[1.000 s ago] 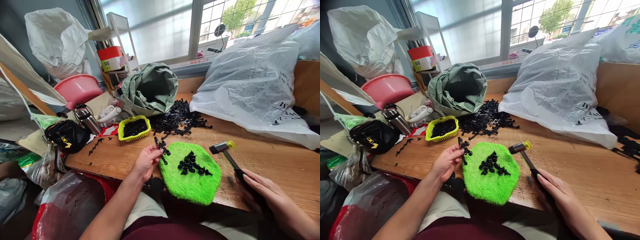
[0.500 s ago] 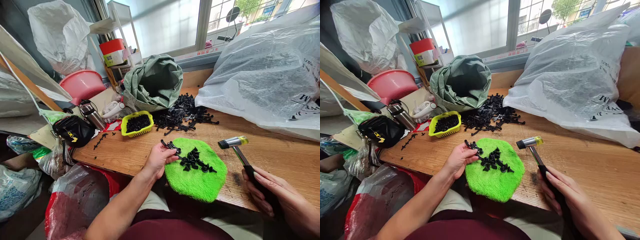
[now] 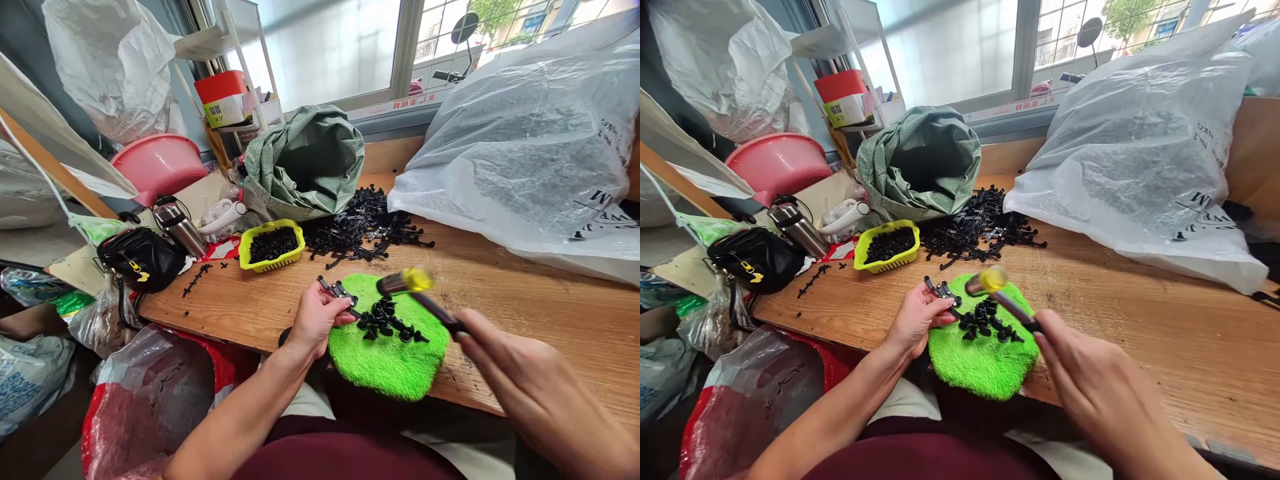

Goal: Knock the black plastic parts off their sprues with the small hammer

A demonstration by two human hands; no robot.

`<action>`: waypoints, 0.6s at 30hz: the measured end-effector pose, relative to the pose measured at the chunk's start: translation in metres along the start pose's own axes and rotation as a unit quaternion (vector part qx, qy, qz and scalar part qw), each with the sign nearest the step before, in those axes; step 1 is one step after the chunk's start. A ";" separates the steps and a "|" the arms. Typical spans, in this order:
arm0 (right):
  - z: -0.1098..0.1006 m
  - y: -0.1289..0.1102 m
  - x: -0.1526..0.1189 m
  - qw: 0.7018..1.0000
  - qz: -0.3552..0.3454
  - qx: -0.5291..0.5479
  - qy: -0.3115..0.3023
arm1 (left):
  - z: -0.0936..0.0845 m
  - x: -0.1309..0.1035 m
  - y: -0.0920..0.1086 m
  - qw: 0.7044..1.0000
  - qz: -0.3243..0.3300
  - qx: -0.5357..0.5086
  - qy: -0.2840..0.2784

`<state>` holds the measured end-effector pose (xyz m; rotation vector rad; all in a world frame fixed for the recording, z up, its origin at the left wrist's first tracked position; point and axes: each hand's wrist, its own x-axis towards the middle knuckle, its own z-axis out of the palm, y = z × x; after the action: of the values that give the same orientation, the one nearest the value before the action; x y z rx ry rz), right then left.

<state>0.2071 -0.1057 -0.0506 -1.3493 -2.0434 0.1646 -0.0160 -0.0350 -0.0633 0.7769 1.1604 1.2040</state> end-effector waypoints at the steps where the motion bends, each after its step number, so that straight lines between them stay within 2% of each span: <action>1: 0.002 -0.002 0.003 0.998 -0.055 -0.027 -0.014 | 0.000 0.000 -0.001 1.000 0.005 0.005 0.006; 2: 0.004 -0.003 0.006 0.993 -0.103 -0.052 -0.023 | 0.001 -0.001 -0.002 1.000 0.010 0.009 0.011; 4: 0.005 -0.003 0.010 0.984 -0.156 -0.084 -0.015 | 0.001 -0.001 -0.004 1.000 0.017 0.016 0.013; 7: 0.004 -0.003 0.012 0.986 -0.148 -0.076 0.007 | 0.000 0.000 -0.007 0.999 0.027 0.021 0.005; 11: 0.007 -0.001 0.009 0.980 -0.166 -0.105 -0.034 | -0.002 0.001 -0.008 0.999 0.039 0.029 0.007; 18: 0.015 0.000 0.008 0.982 -0.151 -0.112 -0.032 | 0.002 0.001 -0.012 0.999 0.036 0.031 0.012</action>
<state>0.1960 -0.0953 -0.0586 -1.1534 -2.3486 -0.1629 -0.0103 -0.0363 -0.0743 0.8592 1.2018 1.2445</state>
